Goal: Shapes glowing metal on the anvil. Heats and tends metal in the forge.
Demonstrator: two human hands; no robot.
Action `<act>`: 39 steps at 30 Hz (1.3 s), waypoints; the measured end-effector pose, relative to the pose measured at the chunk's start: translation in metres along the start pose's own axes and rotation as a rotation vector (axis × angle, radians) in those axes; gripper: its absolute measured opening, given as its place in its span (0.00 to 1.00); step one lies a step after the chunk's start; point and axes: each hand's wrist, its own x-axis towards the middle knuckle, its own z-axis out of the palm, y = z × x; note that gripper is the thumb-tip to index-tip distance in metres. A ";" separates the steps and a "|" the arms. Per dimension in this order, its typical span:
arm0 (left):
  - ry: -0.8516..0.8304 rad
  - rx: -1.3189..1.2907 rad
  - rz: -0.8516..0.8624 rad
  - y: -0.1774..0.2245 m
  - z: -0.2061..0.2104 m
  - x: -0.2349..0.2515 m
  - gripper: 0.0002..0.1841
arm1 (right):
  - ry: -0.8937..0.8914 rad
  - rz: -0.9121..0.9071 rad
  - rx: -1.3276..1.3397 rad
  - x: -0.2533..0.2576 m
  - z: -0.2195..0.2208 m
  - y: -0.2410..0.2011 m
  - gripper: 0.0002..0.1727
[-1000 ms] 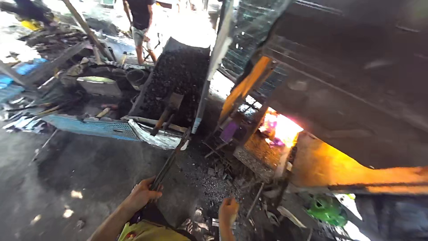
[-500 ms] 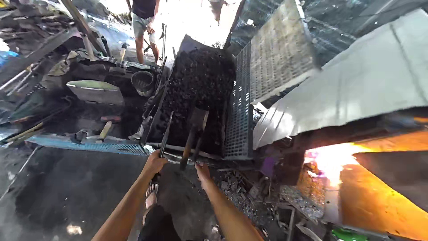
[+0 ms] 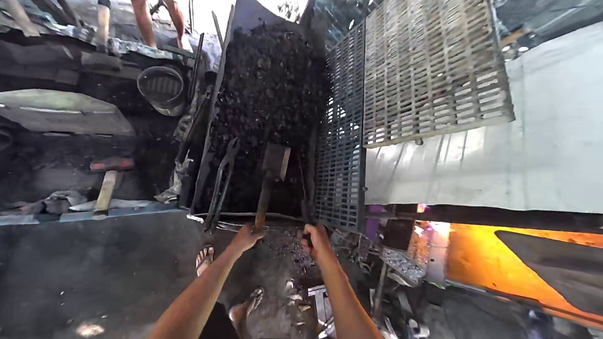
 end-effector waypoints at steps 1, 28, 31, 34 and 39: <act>-0.012 -0.163 0.029 -0.006 0.011 0.010 0.31 | 0.025 -0.055 -0.030 -0.011 -0.007 -0.002 0.28; -0.056 -0.084 0.087 0.048 -0.067 -0.043 0.37 | 0.220 -0.287 -1.092 -0.001 0.001 -0.005 0.45; -0.057 -0.066 0.087 0.039 -0.065 -0.042 0.38 | 0.147 -0.247 -1.099 -0.034 -0.002 0.027 0.45; -0.061 -0.039 0.087 0.025 -0.061 -0.042 0.41 | 0.185 -0.254 -1.009 -0.051 -0.004 0.039 0.44; -0.036 -0.052 0.129 0.012 -0.055 -0.033 0.44 | 0.131 -0.257 -0.874 -0.038 0.006 0.046 0.43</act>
